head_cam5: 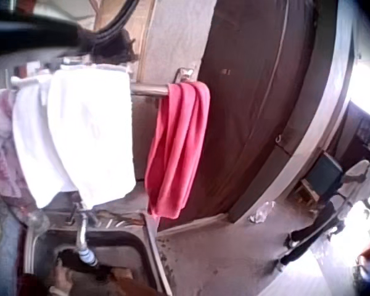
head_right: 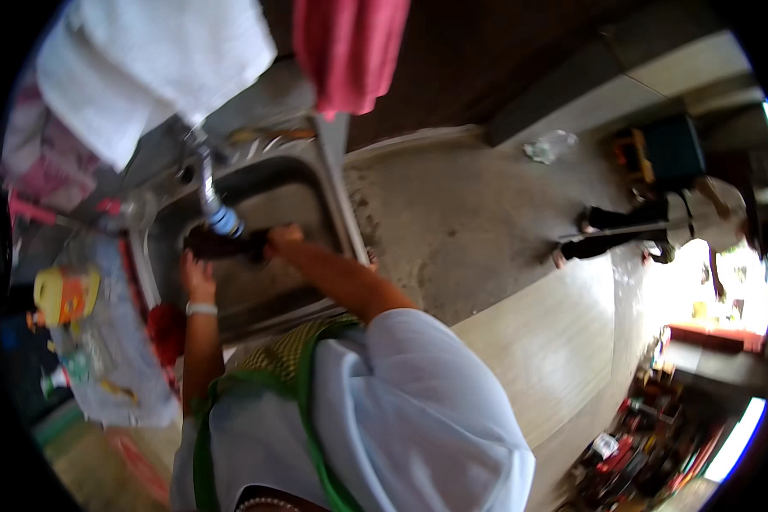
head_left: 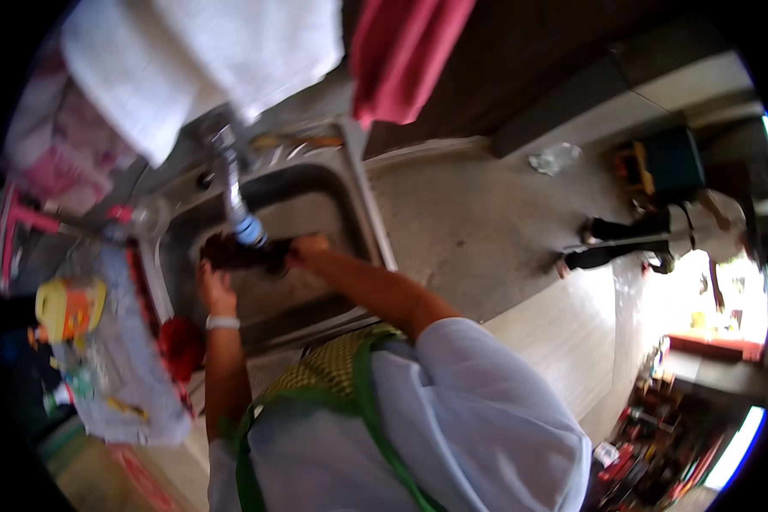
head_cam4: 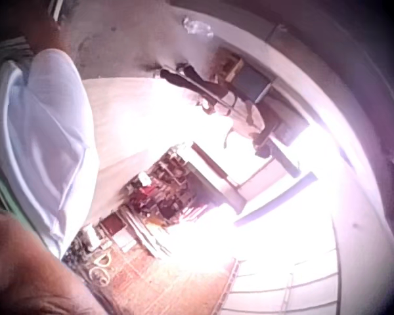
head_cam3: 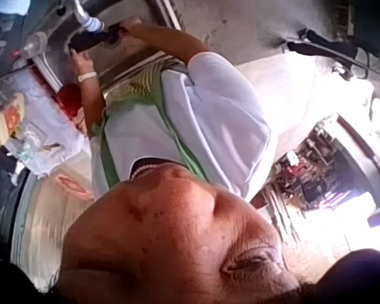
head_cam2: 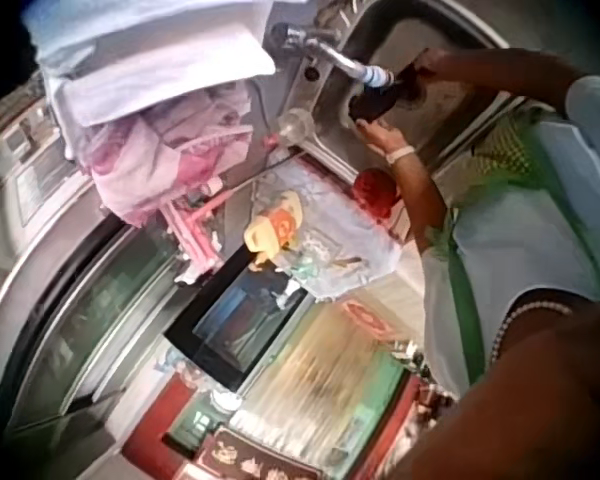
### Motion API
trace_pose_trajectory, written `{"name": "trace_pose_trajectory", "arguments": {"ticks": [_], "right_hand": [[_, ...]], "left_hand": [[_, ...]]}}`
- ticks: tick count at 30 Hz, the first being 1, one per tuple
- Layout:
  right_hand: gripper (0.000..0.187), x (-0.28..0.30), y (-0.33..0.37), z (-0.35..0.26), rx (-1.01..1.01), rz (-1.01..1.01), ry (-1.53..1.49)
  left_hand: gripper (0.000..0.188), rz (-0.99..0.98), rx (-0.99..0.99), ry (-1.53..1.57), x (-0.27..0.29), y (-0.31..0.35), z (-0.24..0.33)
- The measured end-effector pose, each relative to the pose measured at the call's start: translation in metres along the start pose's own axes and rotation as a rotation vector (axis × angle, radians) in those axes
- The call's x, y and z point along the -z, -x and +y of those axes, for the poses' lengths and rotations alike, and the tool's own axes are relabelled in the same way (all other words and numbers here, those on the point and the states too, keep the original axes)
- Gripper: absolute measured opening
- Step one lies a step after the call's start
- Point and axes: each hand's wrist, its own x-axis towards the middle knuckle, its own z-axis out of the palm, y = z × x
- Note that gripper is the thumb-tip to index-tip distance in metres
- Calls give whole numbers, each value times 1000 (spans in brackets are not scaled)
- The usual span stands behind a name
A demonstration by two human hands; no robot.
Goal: The person washes and wrings out a cloth in a sink by hand, then holds the cloth while interacting with others.
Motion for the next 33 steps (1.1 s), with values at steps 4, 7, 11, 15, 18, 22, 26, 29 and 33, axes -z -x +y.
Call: {"name": "trace_pose_trajectory", "arguments": {"ticks": [4,7,11,15,18,22,26,29,33], "right_hand": [[23,45,75,-27,-44,-39,-375],[25,64,77,-49,-1,-69,-299],[29,72,68,-42,108,2,-242],[30,72,81,-43,178,91,-164],[31,73,75,-40,141,39,-336],[31,71,76,-38,22,-72,-426],[25,65,87,-39,69,-170,-375],[21,68,101,-46,39,-283,-451],[16,67,131,-54,15,-457,-471]], "left_hand": [[42,203,83,89,1,36,19],[29,190,151,277,-24,43,31],[23,105,345,540,-34,54,37],[30,82,371,594,-28,62,40],[34,95,333,639,-24,53,34],[45,179,537,409,-22,43,13],[64,12,695,290,-47,60,-20],[46,121,856,229,-92,82,-22],[36,-64,692,427,-108,72,-38]]}}
